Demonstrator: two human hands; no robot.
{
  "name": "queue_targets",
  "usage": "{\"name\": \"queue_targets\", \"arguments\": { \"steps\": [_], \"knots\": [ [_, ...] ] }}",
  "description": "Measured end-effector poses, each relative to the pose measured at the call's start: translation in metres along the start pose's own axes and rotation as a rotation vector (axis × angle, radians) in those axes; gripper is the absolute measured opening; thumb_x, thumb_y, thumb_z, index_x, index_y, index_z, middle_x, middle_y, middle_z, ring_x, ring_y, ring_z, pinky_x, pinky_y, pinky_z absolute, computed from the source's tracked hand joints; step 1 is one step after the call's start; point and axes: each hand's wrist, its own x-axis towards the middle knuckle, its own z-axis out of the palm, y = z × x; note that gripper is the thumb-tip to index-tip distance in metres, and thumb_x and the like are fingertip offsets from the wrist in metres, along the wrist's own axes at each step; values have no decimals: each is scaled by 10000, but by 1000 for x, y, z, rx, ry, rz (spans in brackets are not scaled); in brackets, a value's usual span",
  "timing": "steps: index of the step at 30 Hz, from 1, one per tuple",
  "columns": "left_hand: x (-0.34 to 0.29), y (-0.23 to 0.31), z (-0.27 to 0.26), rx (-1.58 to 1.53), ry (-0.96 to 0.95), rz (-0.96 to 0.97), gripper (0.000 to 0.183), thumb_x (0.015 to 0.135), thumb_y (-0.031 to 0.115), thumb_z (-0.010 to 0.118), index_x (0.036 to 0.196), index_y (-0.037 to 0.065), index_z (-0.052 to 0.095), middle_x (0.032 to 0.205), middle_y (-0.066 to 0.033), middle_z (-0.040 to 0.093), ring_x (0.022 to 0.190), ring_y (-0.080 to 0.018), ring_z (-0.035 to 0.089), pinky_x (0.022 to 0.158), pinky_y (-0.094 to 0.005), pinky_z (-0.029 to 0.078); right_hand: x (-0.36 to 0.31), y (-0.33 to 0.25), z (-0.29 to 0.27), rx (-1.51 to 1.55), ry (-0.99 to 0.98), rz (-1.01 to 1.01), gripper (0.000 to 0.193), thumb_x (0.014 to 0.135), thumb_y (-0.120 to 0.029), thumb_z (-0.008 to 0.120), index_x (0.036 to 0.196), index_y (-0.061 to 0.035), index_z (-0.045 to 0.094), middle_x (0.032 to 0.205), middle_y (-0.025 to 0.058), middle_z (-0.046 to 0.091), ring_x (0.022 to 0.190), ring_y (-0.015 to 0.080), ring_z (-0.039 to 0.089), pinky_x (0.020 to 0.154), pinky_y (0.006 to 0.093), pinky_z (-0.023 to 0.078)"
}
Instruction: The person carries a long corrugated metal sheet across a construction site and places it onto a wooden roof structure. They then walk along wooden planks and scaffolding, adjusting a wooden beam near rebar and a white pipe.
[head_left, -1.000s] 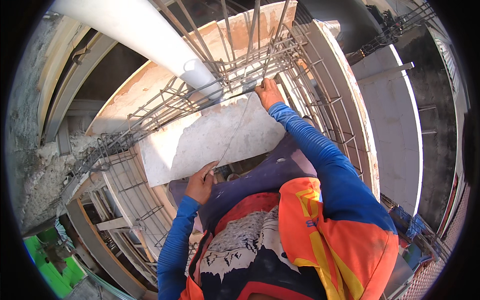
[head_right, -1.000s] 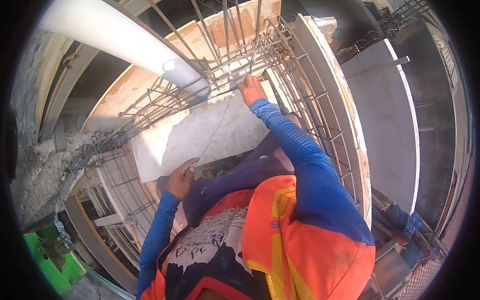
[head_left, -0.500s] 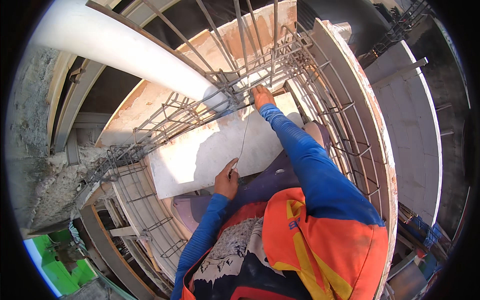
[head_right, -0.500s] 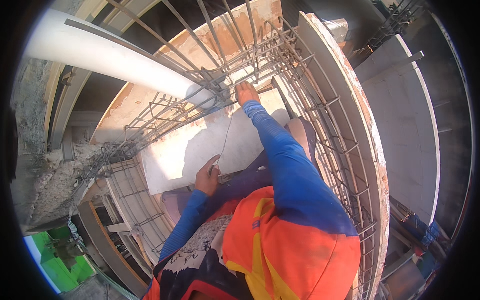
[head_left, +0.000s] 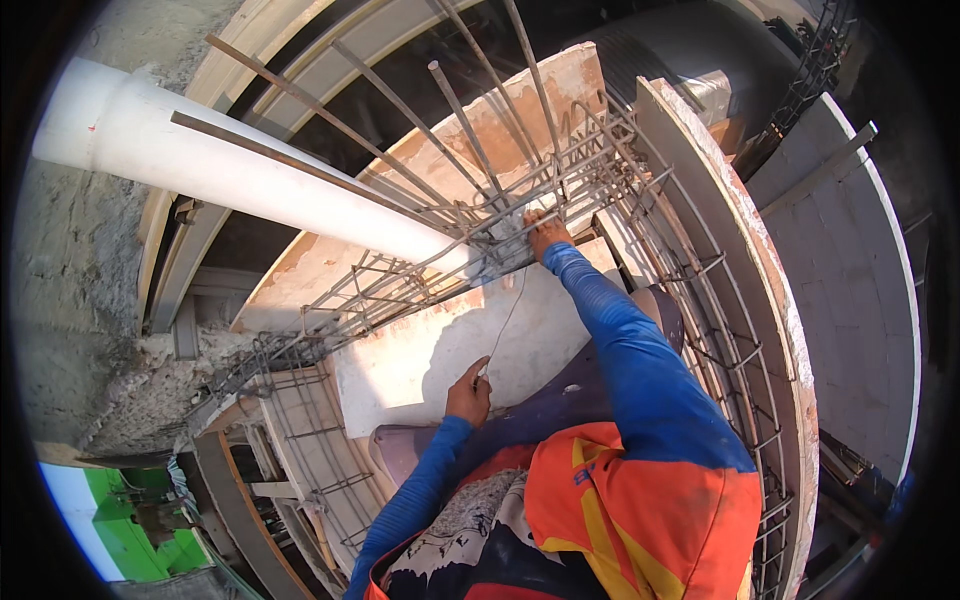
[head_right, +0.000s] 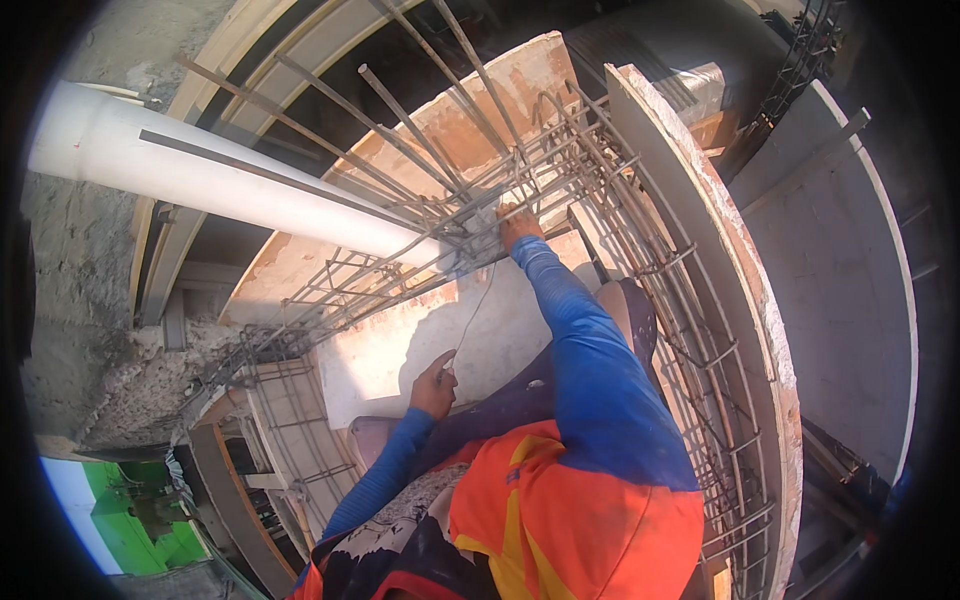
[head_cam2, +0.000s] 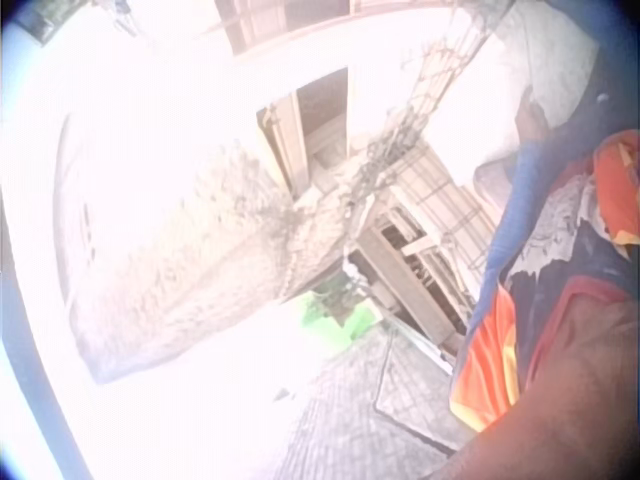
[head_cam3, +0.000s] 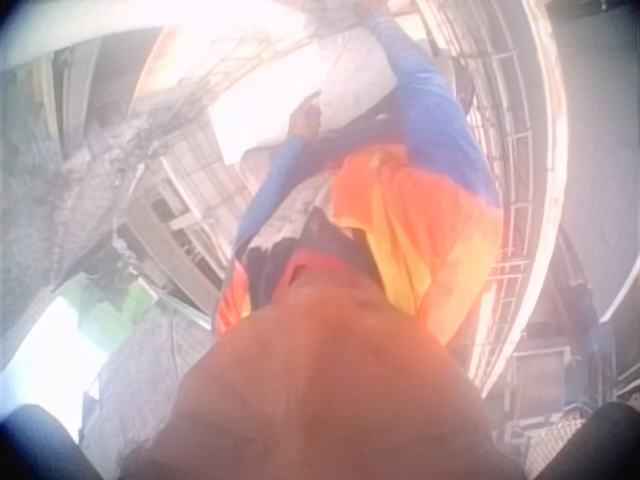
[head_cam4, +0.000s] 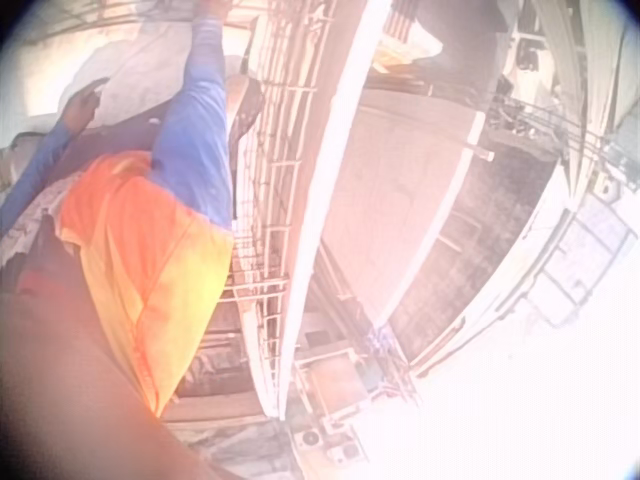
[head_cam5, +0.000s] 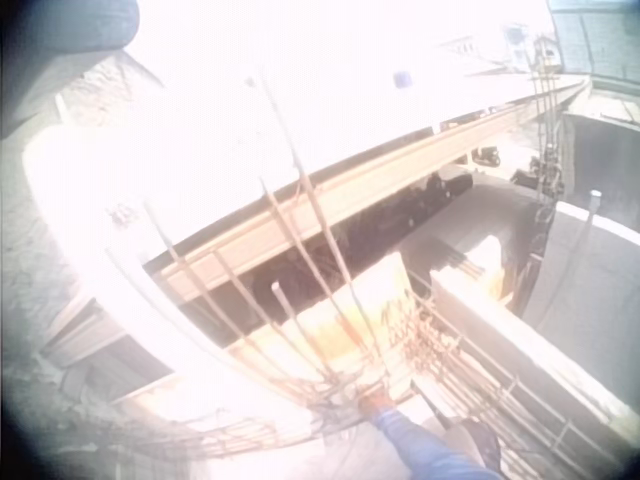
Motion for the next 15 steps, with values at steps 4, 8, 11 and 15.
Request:
{"name": "queue_targets", "arguments": {
  "steps": [4, 8, 11, 15],
  "knots": [
    [11, 5, 3, -7, -7, -36, 357, 915, 133, 495, 1267, 129, 554, 718, -112, 625, 600, -183, 608, 623, -327, 497, 10, 6, 9, 101, -1, 42, 517, 942, -175, 290, 1454, -107, 252, 1519, 48, 255, 1403, 203, 222, 1138, 372, 216],
    [38, 6, 12, -126, -27, -92, 335, 921, 149, 505, 1247, 94, 561, 734, -100, 630, 564, -162, 604, 587, -310, 498, 16, 16, 26, 47, 154, 3, 527, 924, -155, 326, 1446, -106, 273, 1511, 62, 268, 1390, 218, 249, 1114, 360, 263],
    [55, 2, 35, -178, -80, -101, 330, 929, 173, 515, 1241, 75, 561, 743, -91, 631, 541, -148, 594, 566, -294, 494, 13, 11, 28, 13, 63, 2, 545, 954, -203, 309, 1475, -96, 190, 1535, 58, 206, 1418, 204, 175, 1139, 333, 189],
    [81, 0, 64, -287, -72, -74, 302, 933, 188, 513, 1207, 84, 586, 733, -96, 615, 582, -145, 598, 588, -301, 498, 17, 7, 30, -96, 47, -27, 557, 947, -171, 275, 1468, -22, 145, 1537, 106, 180, 1425, 230, 148, 1147, 327, 173]
  ]
}}
